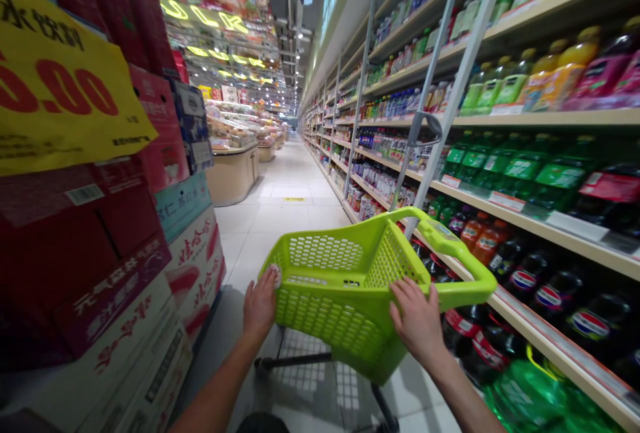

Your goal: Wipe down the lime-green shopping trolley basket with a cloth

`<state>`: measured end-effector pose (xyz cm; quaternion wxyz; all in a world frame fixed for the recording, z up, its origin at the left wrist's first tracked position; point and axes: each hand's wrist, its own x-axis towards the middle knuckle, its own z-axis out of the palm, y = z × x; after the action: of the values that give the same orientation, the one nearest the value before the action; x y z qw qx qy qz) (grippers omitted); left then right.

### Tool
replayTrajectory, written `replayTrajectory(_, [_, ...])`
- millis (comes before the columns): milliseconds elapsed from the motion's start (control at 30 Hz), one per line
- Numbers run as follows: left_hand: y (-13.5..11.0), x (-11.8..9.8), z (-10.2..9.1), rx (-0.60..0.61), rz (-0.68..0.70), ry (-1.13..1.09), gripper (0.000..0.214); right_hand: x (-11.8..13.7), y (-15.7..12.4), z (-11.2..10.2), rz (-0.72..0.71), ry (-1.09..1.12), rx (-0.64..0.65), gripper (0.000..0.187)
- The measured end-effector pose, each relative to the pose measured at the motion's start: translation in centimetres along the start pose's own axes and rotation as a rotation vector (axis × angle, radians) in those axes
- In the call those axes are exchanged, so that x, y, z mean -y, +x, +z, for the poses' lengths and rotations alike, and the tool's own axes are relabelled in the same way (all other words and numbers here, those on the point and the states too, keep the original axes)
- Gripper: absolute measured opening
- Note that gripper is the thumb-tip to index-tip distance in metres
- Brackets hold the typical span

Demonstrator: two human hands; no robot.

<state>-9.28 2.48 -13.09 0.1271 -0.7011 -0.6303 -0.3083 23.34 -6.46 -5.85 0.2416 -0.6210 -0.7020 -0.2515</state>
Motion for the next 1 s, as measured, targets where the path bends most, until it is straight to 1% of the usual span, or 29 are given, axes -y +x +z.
replayTrajectory(100, [-0.5,-1.9,0.0,0.024,0.224,-0.052,0.049,1.2,-0.1,0.6,-0.009,0.040,0.004,0.031])
replayTrajectory(133, [-0.5,-2.0,-0.1,0.038,0.270,-0.059,0.049,1.3,-0.1,0.7,-0.012,0.046,-0.001,0.032])
replayTrajectory(167, [-0.5,-1.7,-0.3,0.044,0.268,-0.052,0.049,1.2,-0.2,0.7,-0.019,0.049,-0.002,0.033])
replayTrajectory(200, [-0.5,-1.2,-0.6,0.042,0.217,-0.030,0.047,1.1,-0.3,0.7,-0.025,0.050,0.000,0.034])
replayTrajectory(267, [-0.4,0.1,-1.0,0.029,0.049,0.027,0.045,1.1,-0.5,0.8,-0.019,0.043,0.001,0.035])
replayTrajectory(300, [-0.4,0.5,-1.1,0.025,-0.013,0.044,0.045,1.2,-0.6,0.8,-0.005,0.036,-0.003,0.035])
replayTrajectory(333, [-0.4,0.4,-1.2,0.028,-0.033,0.045,0.045,1.4,-0.7,1.0,0.009,0.029,-0.008,0.036])
replayTrajectory(367, [-0.5,0.0,-1.2,0.037,-0.009,0.029,0.045,1.7,-0.8,1.1,0.020,0.023,-0.012,0.036])
replayTrajectory(500, [-0.7,-3.6,-0.9,0.082,0.264,-0.086,0.049,2.5,-0.9,1.4,0.021,0.024,0.000,0.038])
replayTrajectory(533, [-0.7,-4.0,-0.9,0.088,0.301,-0.100,0.049,2.5,-0.9,1.4,0.018,0.030,0.011,0.038])
replayTrajectory(567, [-0.7,-3.9,-0.9,0.087,0.299,-0.102,0.049,2.5,-0.8,1.2,0.015,0.036,0.023,0.037])
replayTrajectory(600, [-0.6,-3.5,-1.0,0.077,0.251,-0.091,0.049,2.4,-0.8,1.1,0.012,0.043,0.036,0.037])
replayTrajectory(700, [-0.3,-1.7,-0.9,0.006,-0.038,-0.032,0.045,2.5,-0.6,0.8,0.017,0.055,0.059,0.038])
replayTrajectory(733, [-0.2,-1.6,-0.9,-0.010,-0.094,-0.028,0.045,2.6,-0.5,0.8,0.023,0.057,0.062,0.038])
replayTrajectory(767, [-0.2,-2.1,-0.8,-0.013,-0.093,-0.038,0.045,2.8,-0.5,0.8,0.030,0.060,0.062,0.038])
replayTrajectory(800, [-0.3,-3.2,-0.7,-0.003,-0.034,-0.064,0.045,3.1,-0.4,0.9,0.035,0.063,0.061,0.038])
replayTrajectory(867, [-0.7,-6.4,-0.6,0.032,0.184,-0.139,0.048,3.4,-0.4,1.0,0.031,0.073,0.056,0.039])
replayTrajectory(933, [-1.0,-9.6,-0.5,0.023,0.353,-0.198,0.050,3.3,-0.4,0.9,0.011,0.085,0.053,0.040])
replayTrajectory(967, [-1.0,-10.6,-0.5,0.022,0.400,-0.215,0.050,3.0,-0.4,0.8,0.008,0.087,0.048,0.041])
replayTrajectory(1000, [-0.9,-10.9,-0.5,0.023,0.408,-0.223,0.050,2.5,-0.3,0.6,0.019,0.085,0.038,0.041])
